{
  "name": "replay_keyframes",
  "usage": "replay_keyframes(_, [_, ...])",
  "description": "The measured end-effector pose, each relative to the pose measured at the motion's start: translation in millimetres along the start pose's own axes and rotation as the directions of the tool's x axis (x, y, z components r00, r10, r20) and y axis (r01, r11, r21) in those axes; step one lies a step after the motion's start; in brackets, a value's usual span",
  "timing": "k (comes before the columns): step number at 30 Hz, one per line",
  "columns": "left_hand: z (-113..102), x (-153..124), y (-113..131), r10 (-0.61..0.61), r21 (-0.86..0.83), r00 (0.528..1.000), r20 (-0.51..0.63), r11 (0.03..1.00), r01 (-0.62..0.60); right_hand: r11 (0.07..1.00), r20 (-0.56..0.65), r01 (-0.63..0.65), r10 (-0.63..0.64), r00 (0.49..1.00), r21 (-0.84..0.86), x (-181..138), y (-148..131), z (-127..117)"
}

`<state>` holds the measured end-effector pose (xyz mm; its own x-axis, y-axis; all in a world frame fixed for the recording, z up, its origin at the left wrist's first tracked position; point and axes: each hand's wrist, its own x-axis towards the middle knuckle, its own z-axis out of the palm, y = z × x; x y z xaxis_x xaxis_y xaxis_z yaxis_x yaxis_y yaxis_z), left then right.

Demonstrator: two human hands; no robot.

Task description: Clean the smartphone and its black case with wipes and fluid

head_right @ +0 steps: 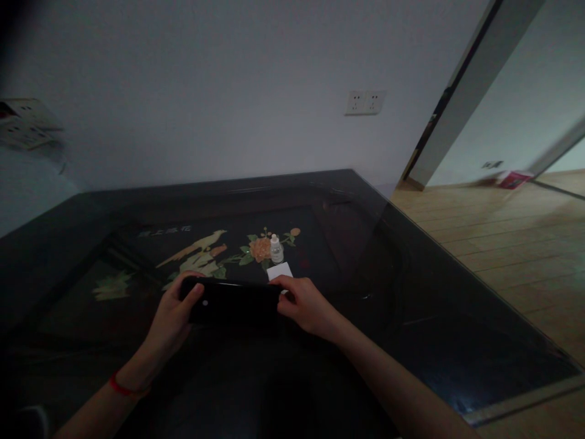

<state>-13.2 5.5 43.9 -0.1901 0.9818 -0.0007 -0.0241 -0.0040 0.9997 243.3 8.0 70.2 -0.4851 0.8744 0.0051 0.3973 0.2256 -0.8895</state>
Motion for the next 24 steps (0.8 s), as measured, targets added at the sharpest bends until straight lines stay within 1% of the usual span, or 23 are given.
replay_keyframes(4, [-1, -1, 4, -0.05, -0.056, 0.998, 0.046, 0.997, 0.053, 1.0, -0.017, 0.006, -0.006, 1.0, 0.004, -2, -4, -3])
replay_keyframes(6, [0, -2, 6, -0.066, -0.072, 0.996, 0.052, 0.995, 0.07, 0.996, 0.034, 0.001, -0.004, 0.999, 0.087, -2, -4, -6])
replay_keyframes(8, [2, -4, 7, -0.095, -0.11, 0.995, 0.035, 0.989, 0.098, 0.977, 0.095, -0.026, 0.006, 0.995, 0.212, -2, -1, -8])
replay_keyframes(9, [4, -5, 8, -0.117, -0.137, 0.993, 0.028, 0.983, 0.12, 0.964, 0.101, -0.04, 0.014, 0.995, 0.262, -1, 0, -8])
replay_keyframes(10, [6, -6, 8, -0.142, -0.167, 0.99, 0.02, 0.976, 0.143, 0.954, 0.074, -0.048, 0.028, 0.997, 0.295, 1, 2, -7])
replay_keyframes(12, [10, -7, 6, -0.194, -0.218, 0.981, -0.002, 0.957, 0.189, 0.954, -0.071, -0.033, 0.057, 0.996, 0.299, 3, 6, -4])
replay_keyframes(14, [14, -10, 4, -0.255, -0.268, 0.965, -0.053, 0.935, 0.232, 0.973, -0.255, -0.001, 0.062, 0.965, 0.23, 6, 10, 2])
replay_keyframes(15, [16, -11, 3, -0.289, -0.292, 0.953, -0.088, 0.922, 0.252, 0.983, -0.316, 0.014, 0.045, 0.948, 0.183, 7, 12, 5])
replay_keyframes(16, [18, -13, 3, -0.318, -0.313, 0.941, -0.117, 0.911, 0.269, 0.99, -0.348, 0.03, 0.021, 0.937, 0.141, 8, 14, 7])
replay_keyframes(18, [21, -17, 4, -0.351, -0.343, 0.927, -0.135, 0.894, 0.288, 0.993, -0.351, 0.051, -0.01, 0.936, 0.11, 9, 18, 11])
replay_keyframes(20, [25, -23, 8, -0.355, -0.373, 0.932, -0.074, 0.877, 0.304, 0.988, -0.347, 0.057, -0.004, 0.938, 0.143, 10, 21, 13])
replay_keyframes(22, [29, -29, 13, -0.351, -0.431, 0.935, 0.056, 0.836, 0.339, 0.985, -0.373, 0.044, 0.022, 0.928, 0.169, 12, 24, 13])
replay_keyframes(24, [29, -34, 17, -0.352, -0.503, 0.91, 0.22, 0.758, 0.415, 0.981, -0.392, 0.024, 0.054, 0.919, 0.192, 12, 26, 12])
